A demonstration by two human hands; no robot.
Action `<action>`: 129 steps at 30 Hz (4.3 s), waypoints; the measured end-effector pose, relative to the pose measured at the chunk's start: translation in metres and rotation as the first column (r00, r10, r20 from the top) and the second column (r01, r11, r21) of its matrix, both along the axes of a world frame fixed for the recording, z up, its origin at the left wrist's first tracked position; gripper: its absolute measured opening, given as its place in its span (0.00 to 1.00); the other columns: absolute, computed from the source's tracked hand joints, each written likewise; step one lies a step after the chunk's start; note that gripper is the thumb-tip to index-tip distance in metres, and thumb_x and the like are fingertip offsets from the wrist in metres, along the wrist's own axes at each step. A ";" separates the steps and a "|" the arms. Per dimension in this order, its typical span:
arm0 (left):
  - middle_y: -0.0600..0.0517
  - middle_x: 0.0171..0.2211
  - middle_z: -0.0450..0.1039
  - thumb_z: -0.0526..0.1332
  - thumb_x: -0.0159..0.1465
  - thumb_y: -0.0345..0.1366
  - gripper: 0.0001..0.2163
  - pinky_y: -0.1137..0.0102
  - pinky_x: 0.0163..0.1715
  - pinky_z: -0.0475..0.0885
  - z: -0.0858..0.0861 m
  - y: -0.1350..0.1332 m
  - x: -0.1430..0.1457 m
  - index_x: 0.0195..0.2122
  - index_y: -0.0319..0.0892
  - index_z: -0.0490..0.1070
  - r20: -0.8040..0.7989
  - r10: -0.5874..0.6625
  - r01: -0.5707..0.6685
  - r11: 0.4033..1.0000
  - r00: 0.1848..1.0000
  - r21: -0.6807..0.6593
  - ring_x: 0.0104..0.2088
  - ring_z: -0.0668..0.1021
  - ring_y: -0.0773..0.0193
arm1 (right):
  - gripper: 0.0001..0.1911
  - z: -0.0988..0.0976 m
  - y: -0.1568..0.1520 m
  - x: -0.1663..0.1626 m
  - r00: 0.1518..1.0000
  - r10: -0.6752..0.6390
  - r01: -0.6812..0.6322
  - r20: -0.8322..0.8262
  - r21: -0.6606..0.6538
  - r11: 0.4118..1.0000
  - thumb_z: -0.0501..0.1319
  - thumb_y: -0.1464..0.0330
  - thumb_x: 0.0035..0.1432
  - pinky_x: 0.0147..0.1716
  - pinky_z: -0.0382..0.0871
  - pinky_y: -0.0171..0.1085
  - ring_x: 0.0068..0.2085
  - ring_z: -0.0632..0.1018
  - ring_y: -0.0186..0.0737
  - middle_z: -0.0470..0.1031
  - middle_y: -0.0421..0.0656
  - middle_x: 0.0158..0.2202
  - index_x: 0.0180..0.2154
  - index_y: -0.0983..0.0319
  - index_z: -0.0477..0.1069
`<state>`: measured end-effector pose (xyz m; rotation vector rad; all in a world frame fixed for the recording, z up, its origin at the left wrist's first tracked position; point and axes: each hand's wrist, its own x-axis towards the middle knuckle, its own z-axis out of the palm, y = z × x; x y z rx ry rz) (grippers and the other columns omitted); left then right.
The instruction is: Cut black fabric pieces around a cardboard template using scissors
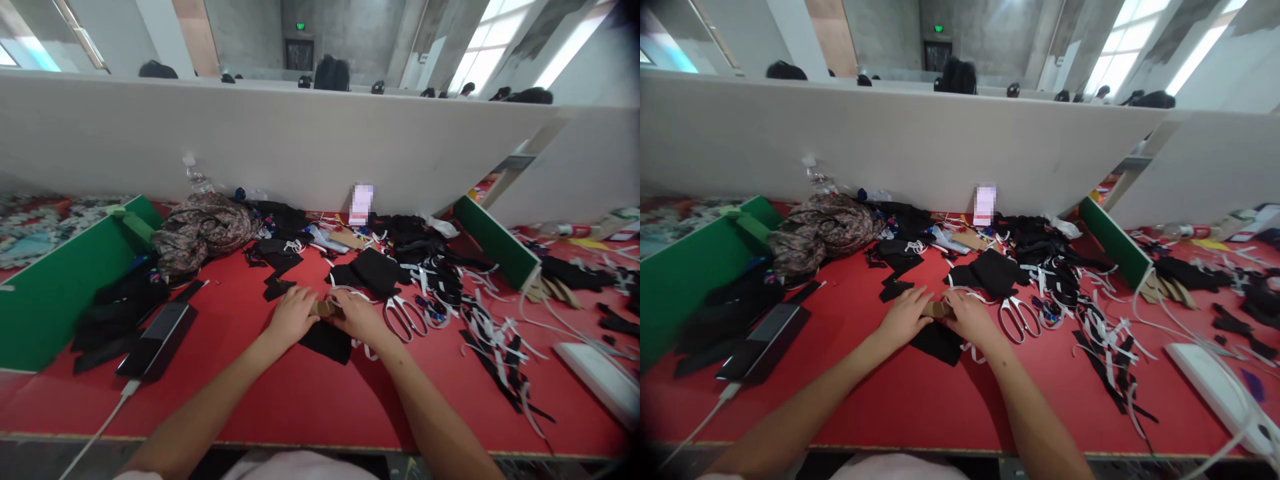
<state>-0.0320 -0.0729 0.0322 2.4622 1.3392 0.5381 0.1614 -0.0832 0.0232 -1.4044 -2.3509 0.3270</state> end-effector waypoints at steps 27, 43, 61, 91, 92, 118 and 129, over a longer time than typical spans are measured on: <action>0.50 0.46 0.68 0.55 0.59 0.35 0.12 0.69 0.40 0.67 0.049 -0.015 0.013 0.45 0.45 0.67 0.463 -0.009 0.054 0.995 0.886 -0.084 0.39 0.72 0.64 | 0.18 0.027 -0.018 -0.009 0.282 -0.184 -0.235 -0.942 -0.254 0.938 0.55 0.73 0.53 0.29 0.62 0.32 0.29 0.69 0.32 0.68 0.38 0.30 0.46 0.56 0.59; 0.52 0.30 0.69 0.54 0.60 0.43 0.11 0.73 0.28 0.64 0.018 0.004 0.007 0.37 0.40 0.66 0.772 0.334 0.334 0.757 0.541 -0.561 0.26 0.70 0.70 | 0.09 0.014 -0.010 -0.006 0.124 -0.309 -0.322 -0.943 -0.333 0.886 0.56 0.63 0.55 0.30 0.59 0.34 0.25 0.62 0.31 0.61 0.37 0.22 0.26 0.61 0.65; 0.57 0.24 0.60 0.53 0.60 0.43 0.11 0.73 0.31 0.62 0.001 -0.007 0.012 0.27 0.41 0.61 0.802 0.426 0.382 0.718 0.420 -0.581 0.27 0.65 0.70 | 0.15 0.014 -0.018 -0.011 0.468 -0.279 -0.332 -0.839 -0.459 0.824 0.59 0.56 0.52 0.31 0.60 0.33 0.26 0.66 0.33 0.66 0.38 0.23 0.26 0.62 0.67; 0.51 0.31 0.69 0.57 0.58 0.38 0.06 0.68 0.39 0.65 0.007 -0.005 0.002 0.30 0.42 0.70 0.589 0.195 -0.196 0.979 0.784 -0.063 0.36 0.70 0.63 | 0.07 0.015 -0.017 -0.017 0.878 -0.042 0.061 -0.477 0.024 0.998 0.55 0.65 0.58 0.41 0.58 0.43 0.34 0.70 0.41 0.76 0.42 0.34 0.35 0.56 0.72; 0.52 0.30 0.69 0.58 0.58 0.38 0.06 0.68 0.39 0.64 0.008 -0.005 0.002 0.29 0.42 0.70 0.585 0.192 -0.199 0.979 0.788 -0.054 0.35 0.70 0.64 | 0.07 0.015 -0.017 -0.017 0.892 -0.033 0.055 -0.451 0.037 0.998 0.55 0.65 0.58 0.41 0.57 0.43 0.34 0.70 0.41 0.76 0.42 0.34 0.36 0.56 0.72; 0.46 0.44 0.70 0.53 0.60 0.33 0.11 0.59 0.49 0.61 -0.016 0.010 0.004 0.44 0.42 0.67 0.330 0.137 -0.169 0.983 0.934 0.069 0.48 0.68 0.57 | 0.09 0.014 -0.007 0.003 0.971 -0.076 0.124 -0.226 0.208 0.970 0.51 0.72 0.59 0.46 0.51 0.42 0.38 0.71 0.40 0.74 0.43 0.37 0.41 0.59 0.66; 0.51 0.40 0.73 0.53 0.60 0.35 0.10 0.69 0.41 0.67 -0.012 0.015 0.000 0.40 0.44 0.70 0.571 0.199 -0.113 0.977 0.796 -0.183 0.40 0.73 0.65 | 0.05 0.028 -0.013 0.003 0.944 0.097 -0.070 -0.316 0.095 0.993 0.53 0.72 0.58 0.46 0.54 0.42 0.35 0.70 0.38 0.73 0.40 0.31 0.37 0.58 0.63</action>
